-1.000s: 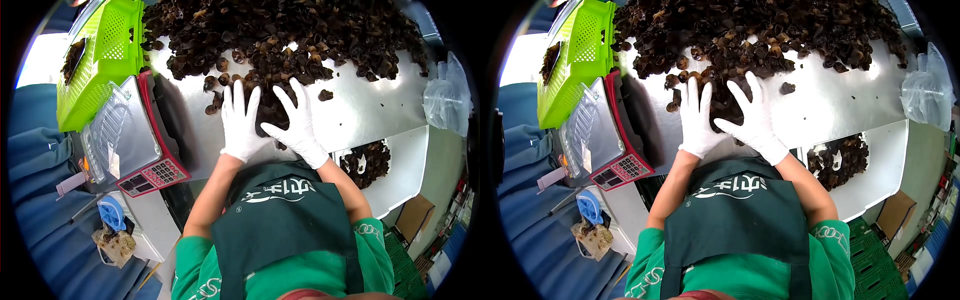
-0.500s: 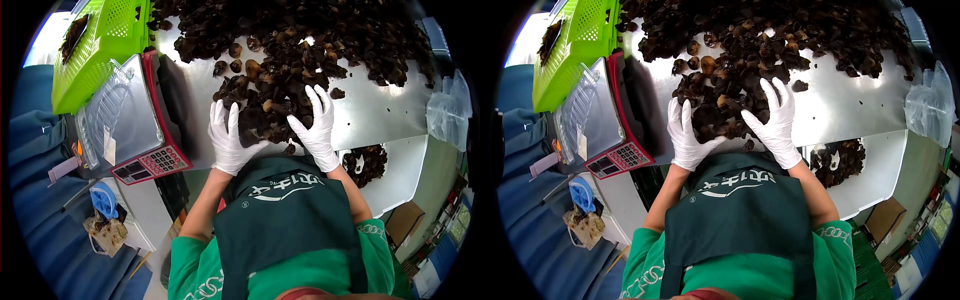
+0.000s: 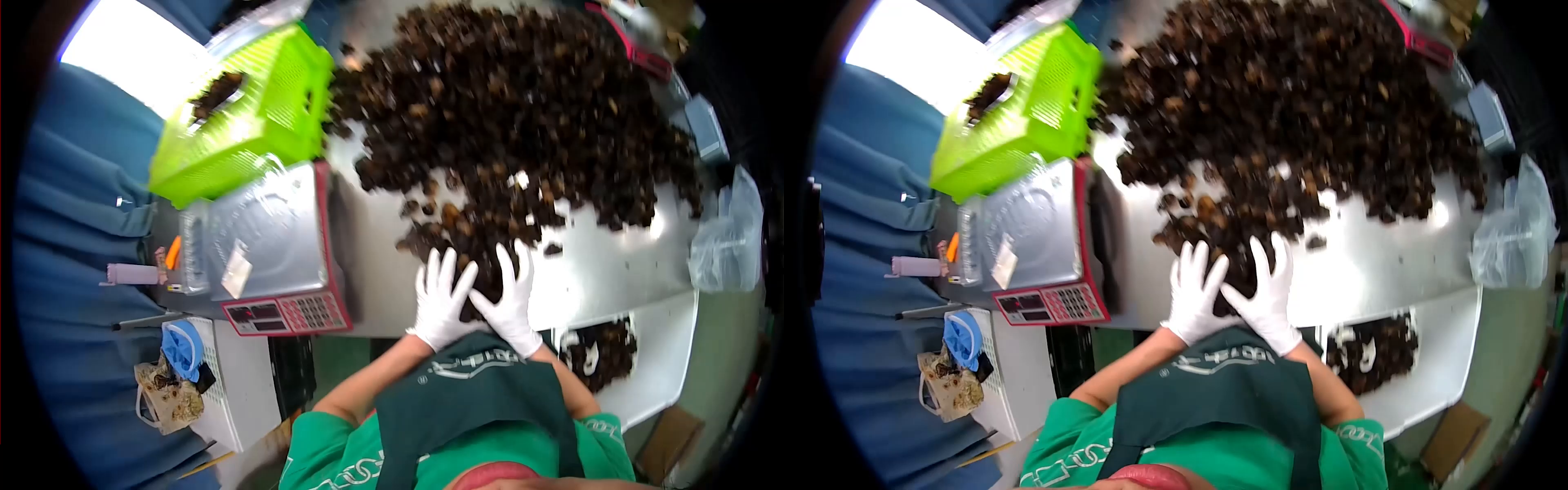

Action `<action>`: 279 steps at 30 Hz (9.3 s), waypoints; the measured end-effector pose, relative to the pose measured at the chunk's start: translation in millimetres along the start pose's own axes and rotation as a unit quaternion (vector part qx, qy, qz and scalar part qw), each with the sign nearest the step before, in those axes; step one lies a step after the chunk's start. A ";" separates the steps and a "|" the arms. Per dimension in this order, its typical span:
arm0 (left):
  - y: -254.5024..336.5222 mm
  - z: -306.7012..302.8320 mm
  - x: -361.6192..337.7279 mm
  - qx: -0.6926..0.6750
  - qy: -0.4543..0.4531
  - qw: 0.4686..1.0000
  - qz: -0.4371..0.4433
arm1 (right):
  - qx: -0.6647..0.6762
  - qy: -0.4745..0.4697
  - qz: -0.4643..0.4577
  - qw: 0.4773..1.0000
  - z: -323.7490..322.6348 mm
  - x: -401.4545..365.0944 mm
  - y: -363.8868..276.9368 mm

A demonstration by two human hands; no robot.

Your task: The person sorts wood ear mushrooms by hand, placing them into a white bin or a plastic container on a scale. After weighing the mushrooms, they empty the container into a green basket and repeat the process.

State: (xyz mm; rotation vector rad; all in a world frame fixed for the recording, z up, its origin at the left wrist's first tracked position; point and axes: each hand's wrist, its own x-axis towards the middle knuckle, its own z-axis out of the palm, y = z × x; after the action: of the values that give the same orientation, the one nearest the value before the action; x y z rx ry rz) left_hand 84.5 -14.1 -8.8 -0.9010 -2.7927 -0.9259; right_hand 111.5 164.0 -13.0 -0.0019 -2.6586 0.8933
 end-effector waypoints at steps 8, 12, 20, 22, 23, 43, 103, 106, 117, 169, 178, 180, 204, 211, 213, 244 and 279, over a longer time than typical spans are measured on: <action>-6.7 0.6 39.6 0.084 0.006 0.996 -0.043 | 0.043 0.006 -0.007 0.999 9.9 1.6 5.6; -7.1 8.8 35.8 0.083 0.017 0.996 -0.026 | 0.009 0.024 -0.004 1.000 16.0 4.7 -5.8; -18.3 -2.1 4.6 -0.008 0.038 0.999 0.037 | -0.028 0.079 -0.010 0.996 22.3 16.6 -8.4; -16.5 -2.0 1.4 -0.011 0.024 0.999 0.034 | -0.017 0.094 -0.029 0.995 21.0 18.6 -10.1; -12.6 -3.7 4.0 -0.018 0.015 0.999 0.026 | 0.002 0.086 -0.029 0.996 20.3 20.2 -9.9; -33.0 -13.9 49.6 0.013 -0.103 0.992 0.065 | 0.050 0.055 0.078 0.994 31.3 21.2 -1.8; -25.5 12.0 42.6 0.071 0.068 0.992 0.085 | 0.407 0.085 0.247 0.875 -36.7 47.6 5.5; -23.4 8.8 42.3 0.063 0.056 0.994 0.077 | 0.436 0.094 0.271 0.853 -34.1 47.2 8.7; -8.2 -16.3 38.6 0.041 -0.021 0.999 0.013 | 0.455 0.109 0.330 0.820 -52.9 48.4 22.1; -3.5 5.3 12.7 0.026 0.033 0.999 0.007 | 0.516 0.149 0.423 0.730 -39.3 14.7 33.8; -4.6 5.5 12.3 0.023 0.040 0.999 0.018 | 0.955 0.023 0.264 0.132 -50.9 16.1 28.6; -3.9 4.7 11.9 0.025 0.040 0.999 0.016 | 0.960 0.016 0.266 0.081 -55.0 16.2 26.2; -1.8 -4.2 26.1 0.030 0.001 0.999 -0.024 | 0.325 0.082 0.322 0.885 -43.1 24.0 34.9; -15.5 1.3 49.4 0.040 -0.070 0.996 0.029 | -0.020 0.068 0.050 0.996 11.5 29.7 2.6; -12.0 -2.8 40.2 0.019 -0.070 0.997 0.026 | -0.004 0.044 0.043 0.998 5.7 15.4 -7.9; -3.6 6.8 42.2 -0.066 0.022 0.997 -0.040 | 0.036 -0.020 0.034 0.999 7.3 34.5 -13.9; -218.0 -269.0 -6.1 0.024 0.136 0.977 -0.162 | 0.081 -0.152 -0.394 0.903 183.7 252.8 -265.2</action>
State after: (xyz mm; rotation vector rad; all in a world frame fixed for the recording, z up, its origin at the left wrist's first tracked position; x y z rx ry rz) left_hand -62.1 -310.3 94.7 -0.2862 -2.7479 -0.9294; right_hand -157.2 -129.8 84.7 1.2441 -2.4468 0.8510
